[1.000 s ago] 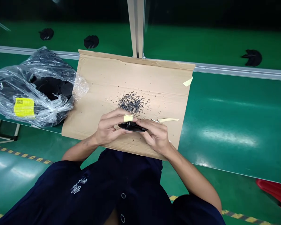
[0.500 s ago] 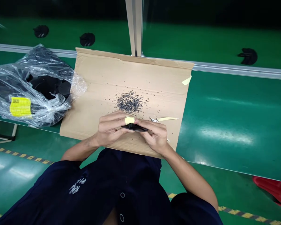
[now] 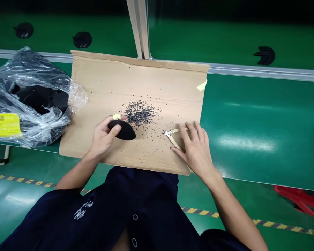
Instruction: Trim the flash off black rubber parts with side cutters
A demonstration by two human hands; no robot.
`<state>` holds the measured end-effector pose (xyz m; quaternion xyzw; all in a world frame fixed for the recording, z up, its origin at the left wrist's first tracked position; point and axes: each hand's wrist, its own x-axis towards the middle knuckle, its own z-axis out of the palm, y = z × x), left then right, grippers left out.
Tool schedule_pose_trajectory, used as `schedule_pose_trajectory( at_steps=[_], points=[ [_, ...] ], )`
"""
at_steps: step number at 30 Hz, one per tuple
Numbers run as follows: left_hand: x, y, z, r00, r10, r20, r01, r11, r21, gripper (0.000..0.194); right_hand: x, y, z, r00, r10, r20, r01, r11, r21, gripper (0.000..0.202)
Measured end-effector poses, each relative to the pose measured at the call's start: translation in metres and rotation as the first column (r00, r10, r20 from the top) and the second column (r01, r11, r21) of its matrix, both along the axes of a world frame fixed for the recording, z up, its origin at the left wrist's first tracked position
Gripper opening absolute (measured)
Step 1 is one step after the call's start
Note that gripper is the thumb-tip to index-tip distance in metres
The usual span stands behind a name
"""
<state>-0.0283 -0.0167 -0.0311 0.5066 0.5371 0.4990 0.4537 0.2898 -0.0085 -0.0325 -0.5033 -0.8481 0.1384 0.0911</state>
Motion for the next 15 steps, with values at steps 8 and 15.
schedule_pose_trajectory(
  at_steps=[8,15],
  points=[
    [0.015,0.005,0.007,0.982,-0.188,0.009,0.187,0.980,0.063,0.032,-0.014,0.008,0.017,0.987,0.026,-0.158,-0.032,0.999,-0.040,0.046],
    [0.017,0.003,0.020,0.959,-0.262,-0.111,0.277,0.948,0.159,0.024,-0.038,0.019,0.047,0.926,0.136,-0.352,-0.181,0.979,-0.098,0.036]
  ],
)
